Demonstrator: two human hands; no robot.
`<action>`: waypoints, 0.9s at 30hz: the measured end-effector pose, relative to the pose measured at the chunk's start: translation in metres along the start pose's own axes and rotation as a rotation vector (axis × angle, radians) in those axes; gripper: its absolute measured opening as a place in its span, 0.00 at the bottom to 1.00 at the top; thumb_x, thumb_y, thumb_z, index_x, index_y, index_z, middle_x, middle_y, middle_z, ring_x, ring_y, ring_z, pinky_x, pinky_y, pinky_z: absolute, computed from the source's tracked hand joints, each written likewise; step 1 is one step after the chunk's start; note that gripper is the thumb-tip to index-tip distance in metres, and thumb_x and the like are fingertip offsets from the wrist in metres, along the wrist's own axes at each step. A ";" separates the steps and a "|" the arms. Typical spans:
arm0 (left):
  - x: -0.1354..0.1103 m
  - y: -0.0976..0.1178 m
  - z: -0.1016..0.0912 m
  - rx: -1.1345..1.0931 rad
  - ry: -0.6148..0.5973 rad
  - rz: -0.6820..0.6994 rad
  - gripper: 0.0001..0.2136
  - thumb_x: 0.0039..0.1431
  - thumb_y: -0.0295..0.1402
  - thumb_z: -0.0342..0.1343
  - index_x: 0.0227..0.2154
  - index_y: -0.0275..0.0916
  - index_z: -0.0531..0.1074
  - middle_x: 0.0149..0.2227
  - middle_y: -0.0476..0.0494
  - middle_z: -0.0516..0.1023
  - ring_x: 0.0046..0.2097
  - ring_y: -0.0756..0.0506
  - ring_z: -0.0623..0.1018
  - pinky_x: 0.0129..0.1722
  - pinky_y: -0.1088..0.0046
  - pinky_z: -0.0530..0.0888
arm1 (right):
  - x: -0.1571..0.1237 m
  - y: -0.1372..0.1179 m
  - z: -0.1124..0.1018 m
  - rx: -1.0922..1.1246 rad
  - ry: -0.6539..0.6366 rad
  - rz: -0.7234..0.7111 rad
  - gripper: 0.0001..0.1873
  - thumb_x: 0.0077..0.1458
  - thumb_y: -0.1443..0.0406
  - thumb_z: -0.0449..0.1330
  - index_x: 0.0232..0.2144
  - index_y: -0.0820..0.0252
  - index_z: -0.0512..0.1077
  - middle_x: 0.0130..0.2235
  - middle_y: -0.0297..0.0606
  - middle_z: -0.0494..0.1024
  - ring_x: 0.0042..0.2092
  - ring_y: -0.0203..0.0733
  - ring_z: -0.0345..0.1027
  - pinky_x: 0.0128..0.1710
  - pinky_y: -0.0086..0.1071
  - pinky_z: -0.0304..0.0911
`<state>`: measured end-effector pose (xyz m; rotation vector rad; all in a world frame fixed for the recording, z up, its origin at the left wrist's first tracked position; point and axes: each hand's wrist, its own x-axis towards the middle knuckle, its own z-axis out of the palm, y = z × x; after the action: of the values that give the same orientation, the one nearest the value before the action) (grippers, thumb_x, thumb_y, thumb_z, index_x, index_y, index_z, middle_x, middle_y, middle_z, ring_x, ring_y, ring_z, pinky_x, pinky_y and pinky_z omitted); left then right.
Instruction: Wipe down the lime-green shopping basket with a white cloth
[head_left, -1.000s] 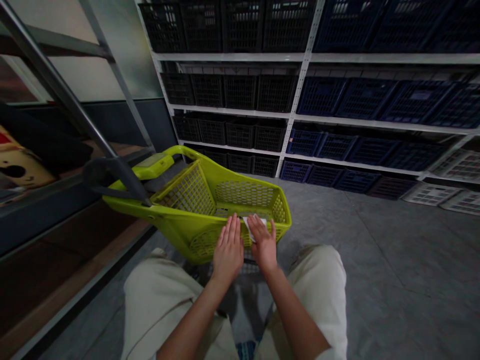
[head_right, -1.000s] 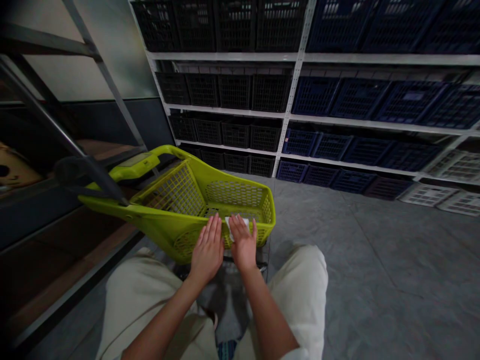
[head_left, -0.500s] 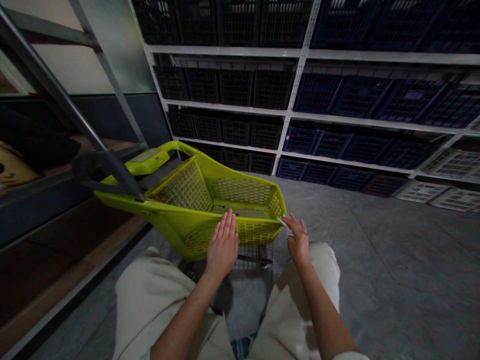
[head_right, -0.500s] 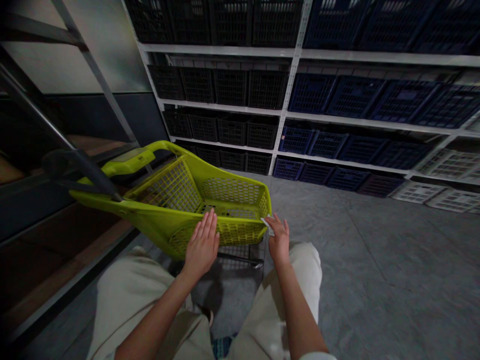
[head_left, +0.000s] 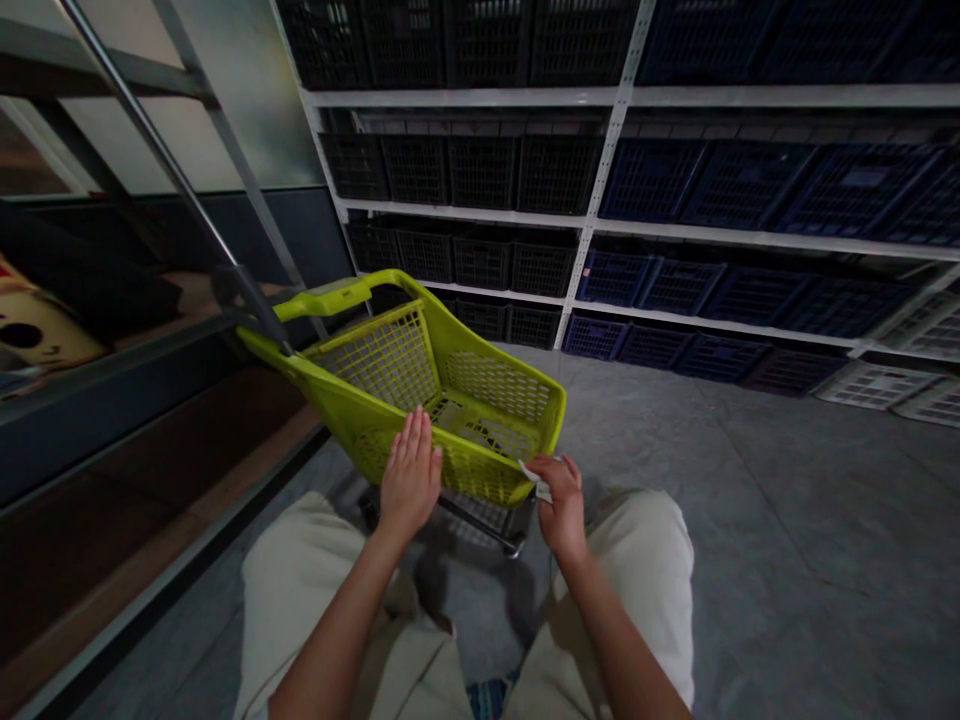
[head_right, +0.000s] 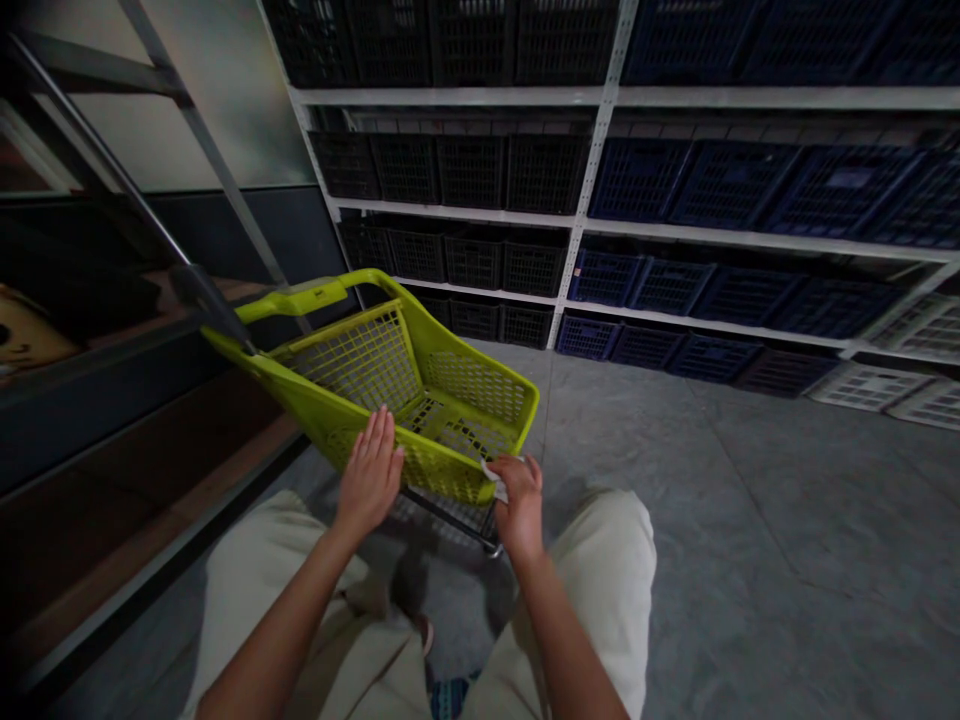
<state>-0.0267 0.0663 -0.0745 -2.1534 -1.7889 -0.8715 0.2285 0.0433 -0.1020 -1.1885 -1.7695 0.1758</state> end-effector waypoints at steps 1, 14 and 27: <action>0.002 -0.008 0.001 -0.020 0.008 -0.025 0.28 0.71 0.37 0.35 0.70 0.36 0.39 0.72 0.35 0.47 0.72 0.41 0.49 0.68 0.53 0.55 | -0.002 -0.011 0.005 0.007 -0.014 -0.014 0.28 0.41 0.75 0.49 0.44 0.55 0.73 0.43 0.36 0.80 0.53 0.44 0.71 0.64 0.49 0.47; 0.035 -0.121 0.001 -0.180 -0.016 -0.207 0.28 0.71 0.43 0.32 0.69 0.37 0.45 0.71 0.32 0.49 0.72 0.41 0.49 0.68 0.48 0.53 | -0.013 -0.122 0.086 0.058 -0.333 -0.154 0.27 0.52 0.73 0.55 0.55 0.52 0.68 0.50 0.35 0.78 0.53 0.42 0.68 0.69 0.49 0.34; -0.060 -0.046 -0.044 -0.098 -0.172 0.083 0.26 0.72 0.35 0.36 0.70 0.43 0.44 0.70 0.43 0.56 0.71 0.45 0.53 0.67 0.54 0.59 | -0.013 -0.099 0.080 -0.061 -0.369 -0.321 0.34 0.57 0.74 0.51 0.65 0.52 0.57 0.63 0.39 0.69 0.68 0.41 0.53 0.69 0.51 0.18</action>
<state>-0.0889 0.0054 -0.0819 -2.4133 -1.7510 -0.7918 0.1047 0.0121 -0.0959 -0.9374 -2.2782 0.1585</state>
